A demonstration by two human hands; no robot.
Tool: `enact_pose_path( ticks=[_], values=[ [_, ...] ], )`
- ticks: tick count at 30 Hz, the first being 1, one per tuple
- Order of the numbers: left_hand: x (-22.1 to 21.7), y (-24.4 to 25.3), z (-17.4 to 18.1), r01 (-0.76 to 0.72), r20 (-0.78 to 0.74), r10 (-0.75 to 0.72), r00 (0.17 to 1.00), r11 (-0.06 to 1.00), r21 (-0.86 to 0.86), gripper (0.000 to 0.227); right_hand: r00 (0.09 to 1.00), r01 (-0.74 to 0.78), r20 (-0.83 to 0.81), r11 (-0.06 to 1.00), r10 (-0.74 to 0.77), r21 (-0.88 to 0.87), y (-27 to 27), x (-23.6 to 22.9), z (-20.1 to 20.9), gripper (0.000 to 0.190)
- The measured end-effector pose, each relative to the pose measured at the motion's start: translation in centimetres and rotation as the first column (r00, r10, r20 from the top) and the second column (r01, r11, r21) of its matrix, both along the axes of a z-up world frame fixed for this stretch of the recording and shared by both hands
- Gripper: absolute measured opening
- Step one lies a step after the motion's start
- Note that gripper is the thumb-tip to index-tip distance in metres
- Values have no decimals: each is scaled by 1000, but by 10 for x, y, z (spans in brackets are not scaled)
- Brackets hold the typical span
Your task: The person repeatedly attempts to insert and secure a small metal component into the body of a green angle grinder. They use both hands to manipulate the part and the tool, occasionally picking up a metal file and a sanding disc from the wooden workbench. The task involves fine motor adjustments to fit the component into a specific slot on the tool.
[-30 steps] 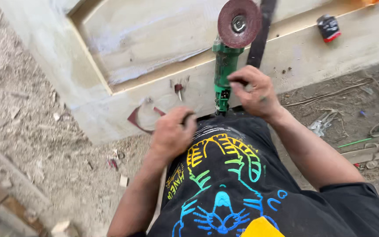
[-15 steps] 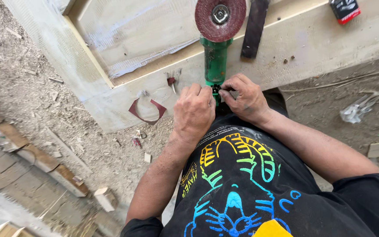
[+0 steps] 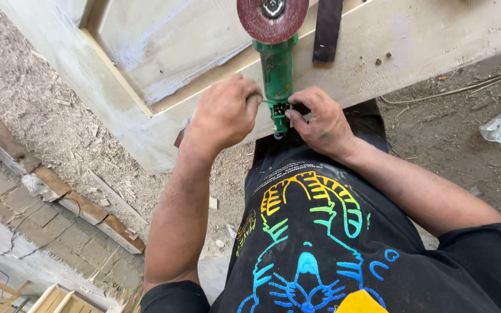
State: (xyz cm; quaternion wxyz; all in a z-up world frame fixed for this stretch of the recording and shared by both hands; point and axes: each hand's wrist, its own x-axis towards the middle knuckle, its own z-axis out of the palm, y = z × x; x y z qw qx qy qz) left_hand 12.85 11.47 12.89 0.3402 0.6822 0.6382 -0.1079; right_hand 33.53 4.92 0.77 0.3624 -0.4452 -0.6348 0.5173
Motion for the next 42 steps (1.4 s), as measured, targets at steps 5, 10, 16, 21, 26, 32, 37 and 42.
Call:
enact_pose_path(
  ticks=[5, 10, 16, 21, 26, 32, 37, 42],
  values=[
    [-25, -37, -4, -224, 156, 200, 967, 963, 151, 14, 984, -9, -166, 911, -65, -412, -7, -1, -12, 20],
    [-18, -69, -29, -492, 133, 474, 870, 837, 240, 16, 929, -139, -316, 609, -193, -781, 4, 17, -19, 22],
    [-2, -94, -46, -408, 51, 412, 910, 866, 288, 33, 901, -278, -410, 532, -145, -800, -2, 49, 4, 21],
    [5, -101, 6, -320, 313, 292, 904, 947, 41, 37, 893, -409, -449, 456, 23, -791, 1, 39, 25, 33],
    [26, -98, 12, -345, 666, 272, 695, 938, -24, 23, 831, -529, -555, 362, 38, -767, 11, 36, 20, 39],
    [28, -113, -10, -484, 668, 415, 618, 870, -93, 17, 876, -474, -474, 323, 84, -819, 4, 45, 6, 30],
    [28, -115, -7, -514, 670, 346, 657, 856, 63, 19, 855, -515, -499, 361, 144, -778, 1, 37, 4, 23],
    [26, -114, -5, -482, 635, 296, 713, 865, 139, 20, 889, -456, -408, 337, 206, -824, -1, 30, 5, 17]
  ],
)
